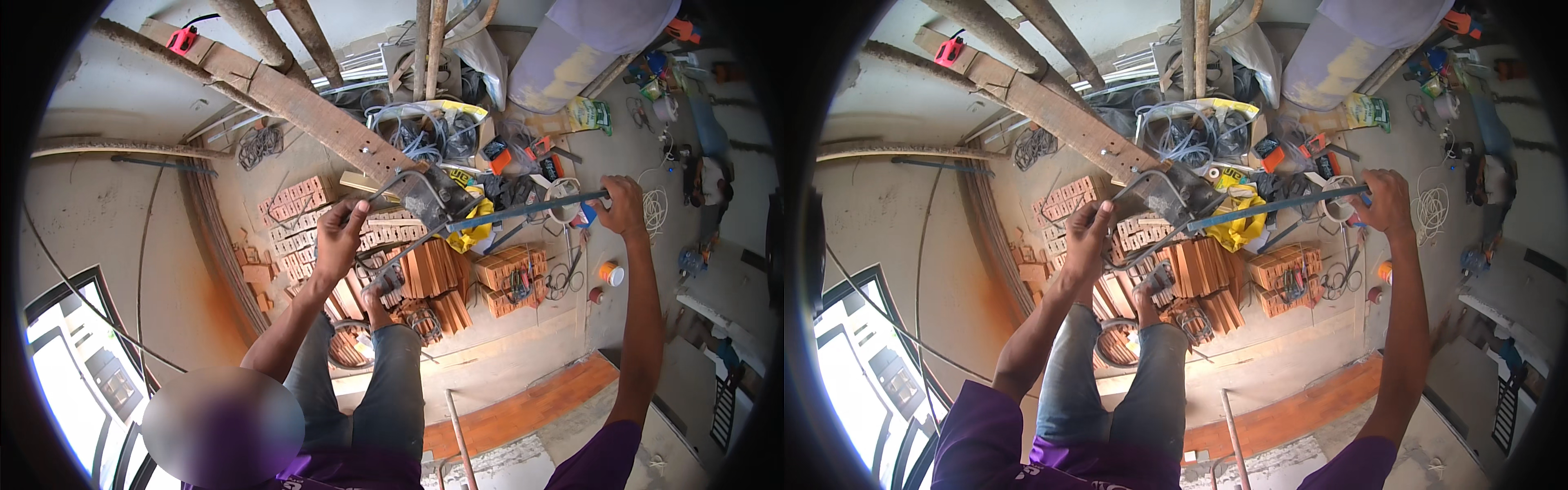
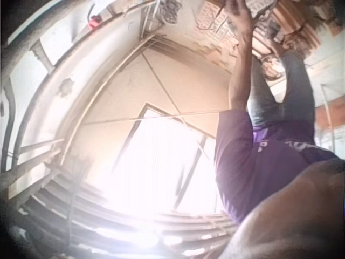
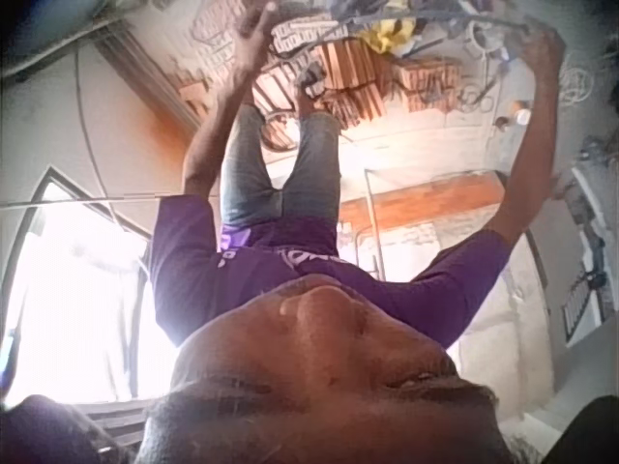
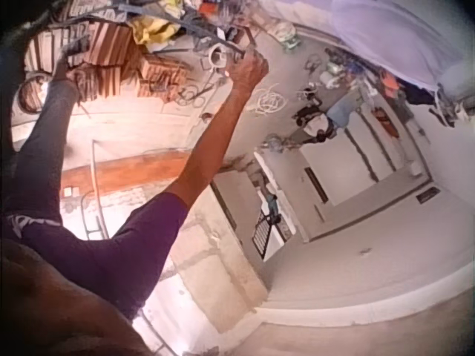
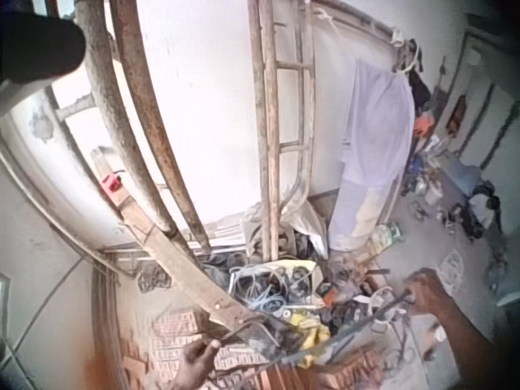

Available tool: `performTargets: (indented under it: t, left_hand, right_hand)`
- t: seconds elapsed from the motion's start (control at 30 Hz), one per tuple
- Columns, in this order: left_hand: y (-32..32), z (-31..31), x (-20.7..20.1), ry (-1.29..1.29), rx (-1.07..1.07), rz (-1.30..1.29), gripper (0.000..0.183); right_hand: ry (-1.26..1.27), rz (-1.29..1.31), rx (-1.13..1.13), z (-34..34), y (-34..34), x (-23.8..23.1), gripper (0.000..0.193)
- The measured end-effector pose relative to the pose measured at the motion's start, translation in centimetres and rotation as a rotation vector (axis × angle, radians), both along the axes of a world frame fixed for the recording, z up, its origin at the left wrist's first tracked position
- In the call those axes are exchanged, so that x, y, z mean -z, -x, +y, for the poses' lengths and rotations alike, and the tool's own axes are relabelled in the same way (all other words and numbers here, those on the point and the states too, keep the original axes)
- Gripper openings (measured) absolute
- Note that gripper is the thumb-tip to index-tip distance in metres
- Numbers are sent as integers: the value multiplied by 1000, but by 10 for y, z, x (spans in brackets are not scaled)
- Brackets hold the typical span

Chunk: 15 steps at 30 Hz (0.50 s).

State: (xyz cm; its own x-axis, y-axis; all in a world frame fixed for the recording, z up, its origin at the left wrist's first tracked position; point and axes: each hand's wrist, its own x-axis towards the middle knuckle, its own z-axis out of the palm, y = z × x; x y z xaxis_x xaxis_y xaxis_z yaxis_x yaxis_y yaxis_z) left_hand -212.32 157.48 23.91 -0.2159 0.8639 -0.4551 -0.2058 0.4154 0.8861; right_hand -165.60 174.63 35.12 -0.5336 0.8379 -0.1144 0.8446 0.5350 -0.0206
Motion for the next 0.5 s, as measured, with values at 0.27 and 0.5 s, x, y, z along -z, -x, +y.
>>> performTargets:
  t: [0.27, 0.5]
  left_hand:
    - [-1, 2, -5, -3, 15, 73, 22]
    - [1, 7, -11, 53, 74, -53, 19]
  right_hand:
    - [-109, 140, 175, -88, -10, 35, 31]
    - [-67, 79, 128, -64, -7, -1, 35]
